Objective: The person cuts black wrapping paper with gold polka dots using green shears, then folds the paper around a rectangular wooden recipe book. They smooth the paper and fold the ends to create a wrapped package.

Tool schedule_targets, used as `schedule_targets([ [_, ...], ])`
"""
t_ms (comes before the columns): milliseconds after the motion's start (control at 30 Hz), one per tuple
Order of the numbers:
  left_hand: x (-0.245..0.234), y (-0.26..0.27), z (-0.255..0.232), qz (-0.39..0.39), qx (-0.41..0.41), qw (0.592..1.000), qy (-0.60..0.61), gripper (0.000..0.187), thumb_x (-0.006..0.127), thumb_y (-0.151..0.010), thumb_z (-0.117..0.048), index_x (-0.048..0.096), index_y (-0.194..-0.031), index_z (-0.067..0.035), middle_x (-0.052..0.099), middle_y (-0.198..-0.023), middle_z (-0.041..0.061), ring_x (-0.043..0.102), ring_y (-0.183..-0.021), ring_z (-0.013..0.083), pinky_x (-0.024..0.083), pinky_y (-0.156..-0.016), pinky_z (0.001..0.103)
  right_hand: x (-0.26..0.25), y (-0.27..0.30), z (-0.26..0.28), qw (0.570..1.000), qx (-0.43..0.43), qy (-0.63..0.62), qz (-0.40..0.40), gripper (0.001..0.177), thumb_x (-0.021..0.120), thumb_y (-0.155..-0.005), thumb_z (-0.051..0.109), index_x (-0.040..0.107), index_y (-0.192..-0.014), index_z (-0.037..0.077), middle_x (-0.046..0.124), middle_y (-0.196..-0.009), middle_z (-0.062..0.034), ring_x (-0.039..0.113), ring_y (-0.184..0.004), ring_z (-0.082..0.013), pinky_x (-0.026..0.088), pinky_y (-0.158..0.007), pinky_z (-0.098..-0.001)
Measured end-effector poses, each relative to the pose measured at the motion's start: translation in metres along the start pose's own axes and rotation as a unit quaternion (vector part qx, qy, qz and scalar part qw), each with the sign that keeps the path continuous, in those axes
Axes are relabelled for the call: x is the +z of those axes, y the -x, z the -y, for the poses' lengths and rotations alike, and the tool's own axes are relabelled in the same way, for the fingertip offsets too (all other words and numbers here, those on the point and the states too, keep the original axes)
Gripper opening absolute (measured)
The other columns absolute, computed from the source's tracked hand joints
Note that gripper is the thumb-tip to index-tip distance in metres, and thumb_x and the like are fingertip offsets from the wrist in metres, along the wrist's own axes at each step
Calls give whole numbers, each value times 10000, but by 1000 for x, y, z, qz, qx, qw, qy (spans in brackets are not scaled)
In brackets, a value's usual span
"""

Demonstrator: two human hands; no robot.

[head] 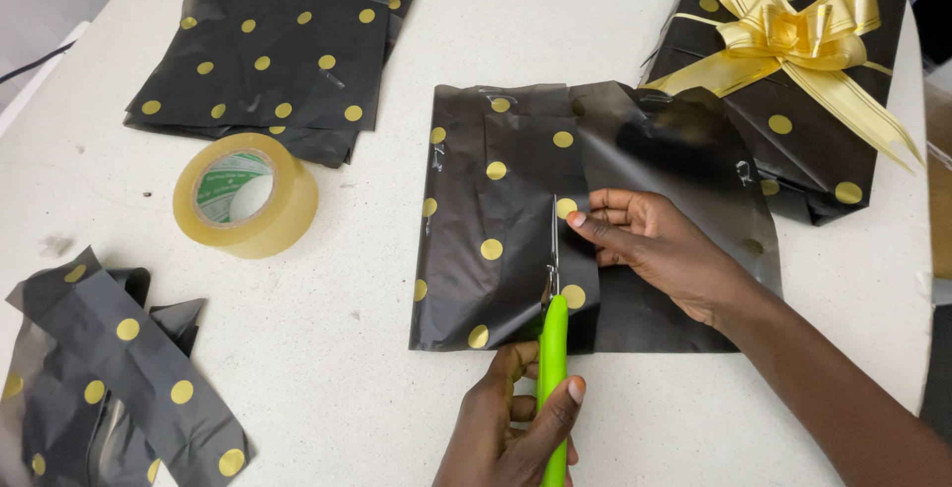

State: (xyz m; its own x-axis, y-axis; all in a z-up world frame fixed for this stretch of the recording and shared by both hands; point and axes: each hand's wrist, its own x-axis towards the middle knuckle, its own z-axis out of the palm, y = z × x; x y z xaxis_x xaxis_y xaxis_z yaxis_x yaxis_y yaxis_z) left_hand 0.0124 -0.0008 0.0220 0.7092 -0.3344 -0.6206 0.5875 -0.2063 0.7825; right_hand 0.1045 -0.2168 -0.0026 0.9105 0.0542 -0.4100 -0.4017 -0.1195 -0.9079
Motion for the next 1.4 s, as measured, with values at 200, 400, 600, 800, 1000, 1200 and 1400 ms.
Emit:
schedule_targets([
  [200,-2,0,3,6,10,1000,-3,560,666,-932,-378,534,-1279,41,658,-681,131,639,-489,140,521,-430,279,-6,-16,-1,998,-44,18,-51,553,685,-905,382,665,-1278,-26,739,-1005,-61,668,-877,-98,574,-831,-258],
  [400,-2,-3,9,13,65,997,-29,560,658,-948,-383,543,-1235,83,678,-732,151,672,-519,153,552,-449,288,-6,-29,9,995,-88,-6,-56,674,767,-867,282,547,-1397,-71,730,-1039,-99,657,-935,-115,534,-854,-260],
  [600,-2,-5,9,2,77,995,-62,564,648,-935,-386,527,-1229,80,707,-774,206,730,-570,205,613,-502,312,-7,-30,18,997,-63,-19,-32,790,803,-798,160,433,-1452,-84,722,-1089,-161,728,-995,-165,576,-894,-268],
  [800,-2,-12,12,-11,95,992,-81,614,692,-892,-415,547,-1230,78,749,-872,230,797,-731,249,663,-646,370,-7,-31,15,998,-53,-38,-22,784,797,-783,139,452,-1450,-86,728,-1064,-150,737,-968,-163,589,-869,-275],
  [1000,-3,-23,13,-26,41,991,-123,733,714,-857,-451,513,-1348,55,747,-944,224,799,-838,252,651,-757,359,-6,-31,12,998,-53,-40,-16,830,815,-782,119,404,-1473,-87,713,-1057,-153,718,-981,-171,550,-909,-278],
  [1200,-4,-21,10,-17,23,995,-95,725,692,-847,-409,491,-1376,44,733,-974,211,815,-851,255,663,-773,353,-5,-31,14,998,-32,-45,-19,816,801,-782,119,414,-1471,-85,720,-1086,-160,730,-987,-166,567,-905,-279],
  [1400,-5,-22,6,-24,29,991,-132,745,731,-834,-418,505,-1365,53,703,-1028,202,788,-892,240,645,-807,340,-5,-29,15,999,-20,-41,-21,787,778,-800,114,413,-1472,-72,736,-1091,-166,740,-994,-171,576,-911,-268],
])
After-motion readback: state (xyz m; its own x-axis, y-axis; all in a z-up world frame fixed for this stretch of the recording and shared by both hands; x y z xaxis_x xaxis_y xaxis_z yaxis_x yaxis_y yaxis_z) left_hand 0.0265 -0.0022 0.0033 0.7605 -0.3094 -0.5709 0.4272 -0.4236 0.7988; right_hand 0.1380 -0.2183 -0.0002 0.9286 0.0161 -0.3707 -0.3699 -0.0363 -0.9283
